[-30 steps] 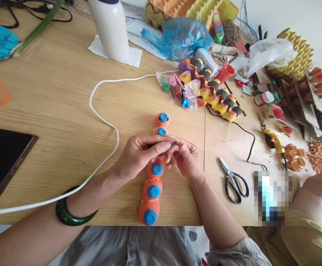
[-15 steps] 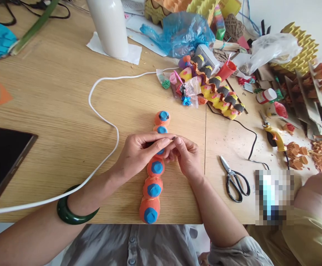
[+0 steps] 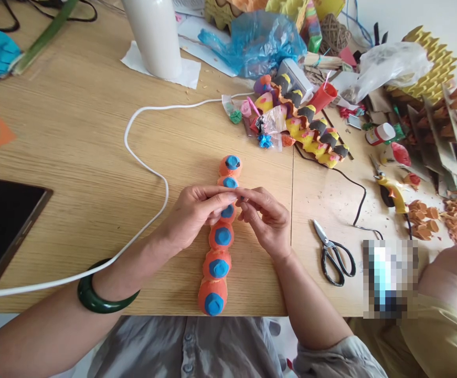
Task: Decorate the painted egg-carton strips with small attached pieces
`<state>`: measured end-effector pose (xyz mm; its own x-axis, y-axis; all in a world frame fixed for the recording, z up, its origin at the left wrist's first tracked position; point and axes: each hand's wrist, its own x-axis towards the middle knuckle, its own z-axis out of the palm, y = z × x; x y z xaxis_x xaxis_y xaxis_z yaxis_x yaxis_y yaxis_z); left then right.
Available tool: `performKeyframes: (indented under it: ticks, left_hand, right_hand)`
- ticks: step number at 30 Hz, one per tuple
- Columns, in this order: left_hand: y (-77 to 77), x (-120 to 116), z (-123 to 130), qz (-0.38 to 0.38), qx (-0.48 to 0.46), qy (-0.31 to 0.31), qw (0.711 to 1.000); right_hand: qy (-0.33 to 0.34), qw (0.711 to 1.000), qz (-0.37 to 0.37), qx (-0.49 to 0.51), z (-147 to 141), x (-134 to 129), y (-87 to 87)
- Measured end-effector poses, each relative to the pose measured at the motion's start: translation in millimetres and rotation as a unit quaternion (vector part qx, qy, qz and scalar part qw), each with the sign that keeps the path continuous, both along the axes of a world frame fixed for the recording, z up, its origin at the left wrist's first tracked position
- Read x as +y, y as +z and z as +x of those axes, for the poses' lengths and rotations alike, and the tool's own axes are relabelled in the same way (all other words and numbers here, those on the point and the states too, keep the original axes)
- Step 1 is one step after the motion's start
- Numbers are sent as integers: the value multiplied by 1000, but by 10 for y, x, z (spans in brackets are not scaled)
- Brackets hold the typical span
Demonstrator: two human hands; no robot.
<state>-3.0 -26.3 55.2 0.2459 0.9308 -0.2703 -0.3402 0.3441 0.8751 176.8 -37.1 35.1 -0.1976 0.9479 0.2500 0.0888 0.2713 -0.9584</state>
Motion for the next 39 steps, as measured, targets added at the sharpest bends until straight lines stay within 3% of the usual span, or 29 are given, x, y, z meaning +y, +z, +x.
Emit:
performKeyframes:
  ticks: [7, 10, 16, 23, 34, 39]
  left_hand:
    - [14, 11, -45, 25, 52, -21, 998]
    - [24, 7, -52, 39, 101, -20, 994]
    - [50, 18, -40, 86, 197, 50, 975]
    - [58, 10, -23, 92, 186, 69, 976]
    - [16, 35, -29, 37, 77, 161, 983]
    - [55, 44, -16, 17, 42, 174, 984]
  right_hand:
    - [-6, 996, 68, -60, 26, 14, 0]
    - [-30, 998, 34, -39, 14, -3, -29]
    - [-71, 995, -60, 48, -18, -1, -38]
    - [-27, 992, -117, 43, -49, 14, 23]
    - [-53, 987, -142, 60, -67, 31, 51]
    - [-61, 984, -154, 60, -71, 45, 42]
